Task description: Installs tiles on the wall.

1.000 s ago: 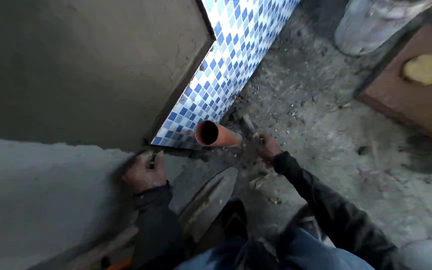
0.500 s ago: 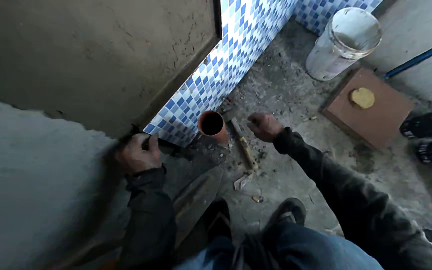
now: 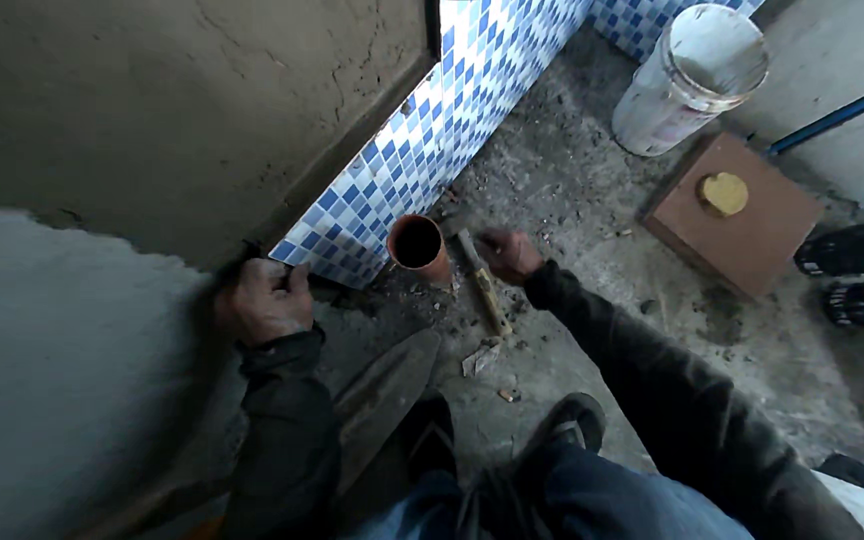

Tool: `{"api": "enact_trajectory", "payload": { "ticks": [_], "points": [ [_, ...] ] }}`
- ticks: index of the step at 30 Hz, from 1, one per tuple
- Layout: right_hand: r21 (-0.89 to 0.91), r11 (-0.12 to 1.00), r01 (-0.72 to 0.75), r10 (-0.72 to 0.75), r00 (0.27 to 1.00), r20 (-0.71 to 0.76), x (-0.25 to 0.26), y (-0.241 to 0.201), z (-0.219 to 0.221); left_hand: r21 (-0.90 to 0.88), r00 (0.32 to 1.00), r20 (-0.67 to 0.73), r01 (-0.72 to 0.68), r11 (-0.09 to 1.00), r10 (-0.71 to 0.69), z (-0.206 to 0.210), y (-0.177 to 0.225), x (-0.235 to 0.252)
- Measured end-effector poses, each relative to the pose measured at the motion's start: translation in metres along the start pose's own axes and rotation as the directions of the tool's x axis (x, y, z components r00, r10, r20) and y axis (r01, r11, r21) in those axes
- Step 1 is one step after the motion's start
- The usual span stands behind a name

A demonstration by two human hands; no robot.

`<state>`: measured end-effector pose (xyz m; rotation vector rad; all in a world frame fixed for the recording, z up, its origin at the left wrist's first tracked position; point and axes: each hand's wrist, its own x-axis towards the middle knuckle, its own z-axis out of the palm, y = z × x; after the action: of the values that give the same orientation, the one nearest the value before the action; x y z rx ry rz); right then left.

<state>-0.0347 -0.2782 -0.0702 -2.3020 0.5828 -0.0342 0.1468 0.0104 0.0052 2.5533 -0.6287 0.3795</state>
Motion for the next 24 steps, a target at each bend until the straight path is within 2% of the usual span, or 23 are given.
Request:
{"api": "enact_trajectory", "payload": {
  "ticks": [3, 6, 9, 11, 14, 20, 24],
  "points": [
    [-0.111, 0.971, 0.211, -0.227, 0.962, -0.154, 0.039, -0.028, -0.045, 0.004, 1.0, 0.007, -0.012, 1.0, 0.012, -0.005, 0.004, -0.001],
    [-0.213, 0.949, 0.231, -0.265, 0.953, -0.149, 0.081, -0.067, -0.094, -0.003, 0.999, 0.044, 0.0, 1.0, 0.0, -0.01, 0.007, -0.001],
    [-0.358, 0.9, 0.247, -0.311, 0.941, -0.131, 0.11, -0.095, -0.125, -0.015, 0.998, 0.063, 0.005, 1.0, -0.004, -0.013, 0.01, 0.0],
    [-0.461, 0.855, 0.239, -0.312, 0.946, -0.089, 0.12, -0.107, -0.136, -0.014, 0.998, 0.064, 0.01, 1.0, -0.009, -0.011, 0.006, 0.001],
    [-0.561, 0.806, 0.189, -0.238, 0.971, -0.016, 0.125, -0.12, -0.145, -0.019, 0.999, 0.036, -0.033, 0.999, 0.034, -0.009, 0.002, 0.0],
    [-0.555, 0.798, 0.233, -0.2, 0.972, 0.121, 0.129, -0.125, -0.153, -0.034, 0.992, -0.047, -0.122, 0.992, 0.12, -0.005, -0.002, -0.001],
    [-0.531, 0.818, 0.221, -0.184, 0.975, 0.124, 0.126, -0.132, -0.152, -0.019, 0.988, -0.066, -0.142, 0.99, 0.14, -0.003, -0.003, -0.003]
  ]
}}
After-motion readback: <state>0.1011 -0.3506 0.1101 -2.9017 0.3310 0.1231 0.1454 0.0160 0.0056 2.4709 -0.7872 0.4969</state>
